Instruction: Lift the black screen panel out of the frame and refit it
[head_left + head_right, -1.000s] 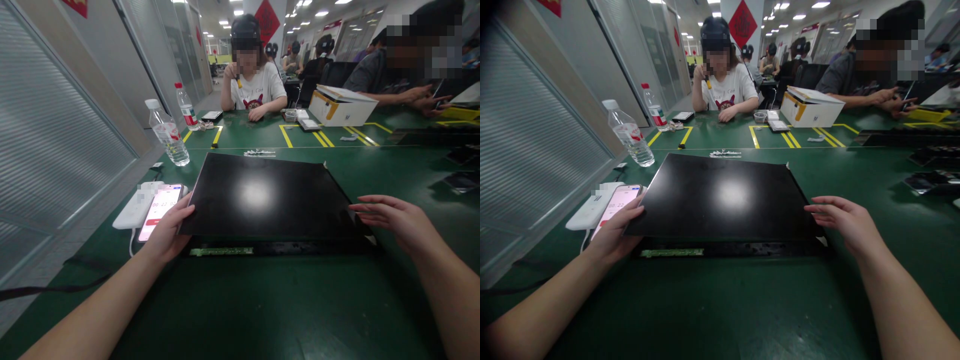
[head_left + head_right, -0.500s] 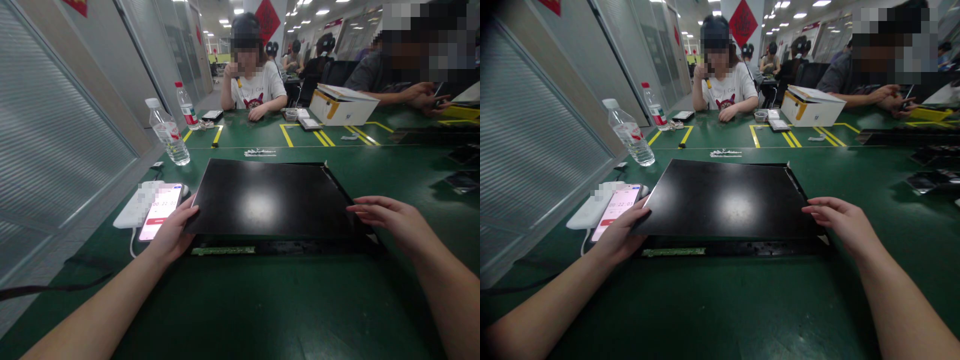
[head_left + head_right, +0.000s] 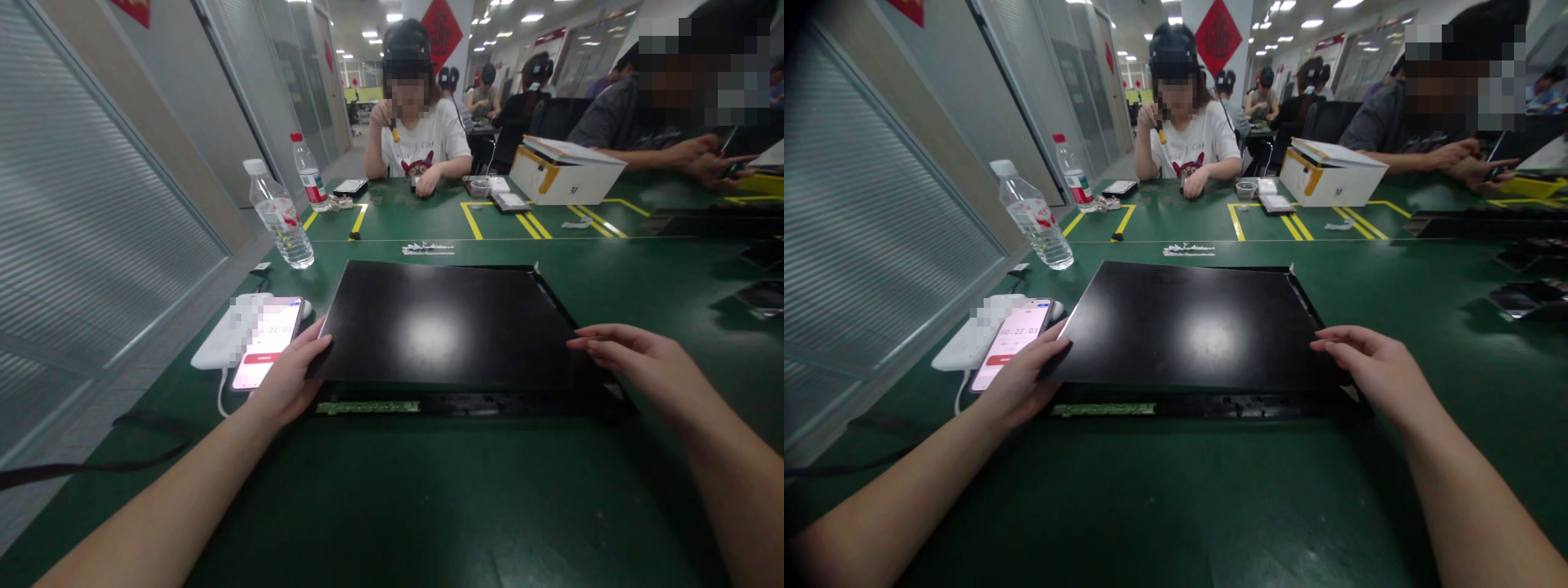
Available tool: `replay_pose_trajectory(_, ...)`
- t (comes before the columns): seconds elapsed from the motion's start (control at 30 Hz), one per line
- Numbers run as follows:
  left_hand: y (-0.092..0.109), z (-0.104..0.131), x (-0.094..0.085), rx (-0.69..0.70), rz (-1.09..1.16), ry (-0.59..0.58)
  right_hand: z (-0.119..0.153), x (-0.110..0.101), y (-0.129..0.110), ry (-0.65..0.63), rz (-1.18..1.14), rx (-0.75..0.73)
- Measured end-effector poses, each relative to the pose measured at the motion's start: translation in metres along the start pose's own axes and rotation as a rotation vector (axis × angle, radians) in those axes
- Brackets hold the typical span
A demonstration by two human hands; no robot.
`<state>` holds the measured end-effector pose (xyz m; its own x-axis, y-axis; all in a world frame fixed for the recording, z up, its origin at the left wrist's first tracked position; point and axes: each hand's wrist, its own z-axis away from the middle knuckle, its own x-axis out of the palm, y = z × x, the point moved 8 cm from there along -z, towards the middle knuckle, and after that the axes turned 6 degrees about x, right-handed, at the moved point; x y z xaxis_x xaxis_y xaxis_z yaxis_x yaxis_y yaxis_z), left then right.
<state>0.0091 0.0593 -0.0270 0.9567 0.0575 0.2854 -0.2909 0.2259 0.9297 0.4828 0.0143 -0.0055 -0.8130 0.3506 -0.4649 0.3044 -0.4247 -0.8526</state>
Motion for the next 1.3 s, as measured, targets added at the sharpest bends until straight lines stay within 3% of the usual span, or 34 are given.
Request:
replay_pose_trajectory(0.3, 0.000, -0.001, -0.002, 0.014, -0.038, 0.013, 0.000, 0.009, 0.004, 0.086, 0.383, -0.202)
replay_pose_trajectory(0.53, 0.000, 0.000, 0.000, 0.019, -0.025, 0.022, 0.009, 0.011, -0.006, 0.089, 0.321, -0.305)
replay_pose_trajectory(0.8, 0.001, -0.001, -0.001, 0.023, -0.026, 0.009, -0.013, -0.017, -0.003, 0.227, 0.494, -0.149)
replay_pose_trajectory(1.17, 0.001, -0.002, 0.001, 0.029, 0.031, -0.049, -0.038, -0.005, 0.018, 0.126, 0.611, -0.152)
replay_pose_trajectory(1.3, 0.003, -0.002, 0.000, 0.030, 0.017, -0.018, -0.038, -0.003, 0.019, 0.110, 0.627, -0.176)
